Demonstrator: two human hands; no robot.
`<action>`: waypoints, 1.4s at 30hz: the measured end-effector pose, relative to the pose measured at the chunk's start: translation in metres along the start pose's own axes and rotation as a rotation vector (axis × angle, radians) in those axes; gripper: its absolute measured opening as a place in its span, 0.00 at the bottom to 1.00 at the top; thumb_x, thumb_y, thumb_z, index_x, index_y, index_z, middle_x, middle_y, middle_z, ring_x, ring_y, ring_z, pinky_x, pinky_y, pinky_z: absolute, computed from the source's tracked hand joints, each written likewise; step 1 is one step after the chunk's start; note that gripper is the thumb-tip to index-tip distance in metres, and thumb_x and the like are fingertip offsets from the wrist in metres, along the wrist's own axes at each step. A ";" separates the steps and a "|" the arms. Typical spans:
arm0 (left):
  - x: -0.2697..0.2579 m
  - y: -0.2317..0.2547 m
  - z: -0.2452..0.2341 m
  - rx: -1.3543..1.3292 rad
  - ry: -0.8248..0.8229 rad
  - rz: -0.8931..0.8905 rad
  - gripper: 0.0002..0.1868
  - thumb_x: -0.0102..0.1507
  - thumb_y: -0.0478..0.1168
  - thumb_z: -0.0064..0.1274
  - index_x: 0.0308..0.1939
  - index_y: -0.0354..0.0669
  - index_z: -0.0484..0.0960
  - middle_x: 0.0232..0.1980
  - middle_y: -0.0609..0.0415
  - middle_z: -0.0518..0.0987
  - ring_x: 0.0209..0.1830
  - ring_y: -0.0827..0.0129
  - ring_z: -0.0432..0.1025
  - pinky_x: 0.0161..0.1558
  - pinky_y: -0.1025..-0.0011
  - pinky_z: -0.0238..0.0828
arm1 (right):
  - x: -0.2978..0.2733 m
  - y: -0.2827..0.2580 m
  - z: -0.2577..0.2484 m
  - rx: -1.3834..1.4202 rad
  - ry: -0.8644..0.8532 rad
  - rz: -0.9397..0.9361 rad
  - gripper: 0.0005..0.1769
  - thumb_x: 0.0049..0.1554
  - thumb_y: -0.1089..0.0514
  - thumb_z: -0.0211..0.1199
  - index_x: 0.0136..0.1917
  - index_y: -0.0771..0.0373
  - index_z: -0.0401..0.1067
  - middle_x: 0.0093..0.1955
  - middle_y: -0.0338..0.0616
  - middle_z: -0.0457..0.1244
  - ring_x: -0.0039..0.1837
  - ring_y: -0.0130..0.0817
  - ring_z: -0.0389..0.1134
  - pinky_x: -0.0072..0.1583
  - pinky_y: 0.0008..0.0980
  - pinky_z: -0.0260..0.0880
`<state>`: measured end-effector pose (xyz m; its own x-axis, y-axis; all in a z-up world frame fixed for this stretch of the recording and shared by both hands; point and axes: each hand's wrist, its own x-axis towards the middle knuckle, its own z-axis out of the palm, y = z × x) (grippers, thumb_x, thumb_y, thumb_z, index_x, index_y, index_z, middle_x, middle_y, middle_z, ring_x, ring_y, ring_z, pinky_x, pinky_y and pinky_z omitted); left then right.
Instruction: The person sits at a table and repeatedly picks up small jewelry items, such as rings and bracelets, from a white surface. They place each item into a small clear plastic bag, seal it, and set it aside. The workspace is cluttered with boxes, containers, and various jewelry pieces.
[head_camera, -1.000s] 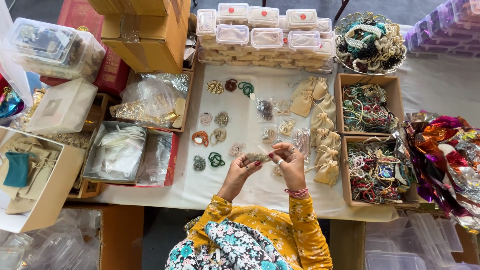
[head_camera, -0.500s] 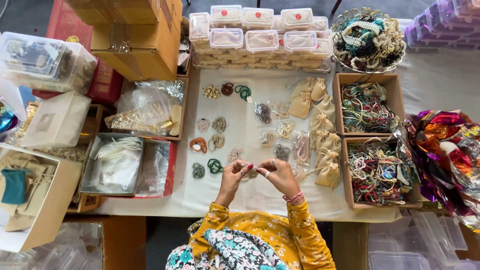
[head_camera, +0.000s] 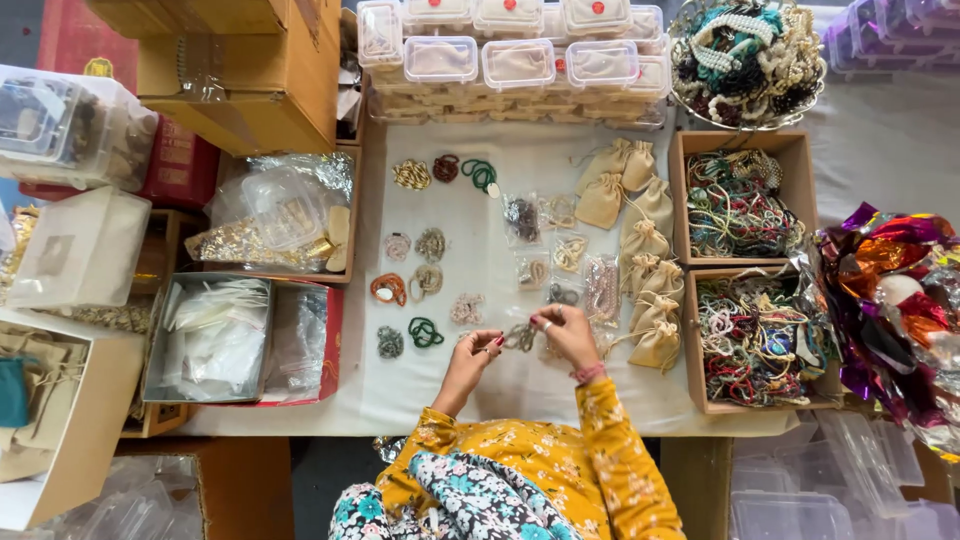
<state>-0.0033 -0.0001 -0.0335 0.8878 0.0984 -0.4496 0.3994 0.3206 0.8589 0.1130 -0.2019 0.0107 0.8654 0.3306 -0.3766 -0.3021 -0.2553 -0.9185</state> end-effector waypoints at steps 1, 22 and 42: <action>0.001 -0.005 -0.002 0.000 0.001 -0.002 0.15 0.65 0.39 0.56 0.54 0.36 0.81 0.47 0.57 0.83 0.46 0.77 0.75 0.51 0.75 0.73 | 0.009 0.010 -0.002 0.000 -0.001 0.002 0.06 0.58 0.63 0.66 0.47 0.69 0.79 0.39 0.39 0.71 0.41 0.23 0.68 0.44 0.25 0.67; -0.010 -0.012 -0.007 0.023 -0.082 -0.008 0.15 0.66 0.38 0.53 0.55 0.33 0.79 0.45 0.57 0.81 0.42 0.76 0.72 0.50 0.75 0.72 | -0.013 -0.026 -0.009 -0.913 0.615 -0.269 0.23 0.51 0.49 0.72 0.58 0.59 0.78 0.54 0.52 0.65 0.51 0.53 0.68 0.51 0.48 0.70; -0.016 -0.011 -0.009 -0.021 -0.112 0.010 0.15 0.67 0.39 0.53 0.55 0.34 0.79 0.47 0.56 0.82 0.43 0.76 0.73 0.50 0.76 0.73 | -0.023 -0.015 0.029 -1.076 0.340 -0.561 0.25 0.53 0.48 0.69 0.61 0.59 0.76 0.54 0.45 0.66 0.57 0.42 0.65 0.55 0.43 0.63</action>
<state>-0.0238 0.0030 -0.0383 0.9121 -0.0036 -0.4099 0.3867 0.3396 0.8574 0.0857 -0.1800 0.0295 0.8762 0.4238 0.2295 0.4790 -0.8181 -0.3182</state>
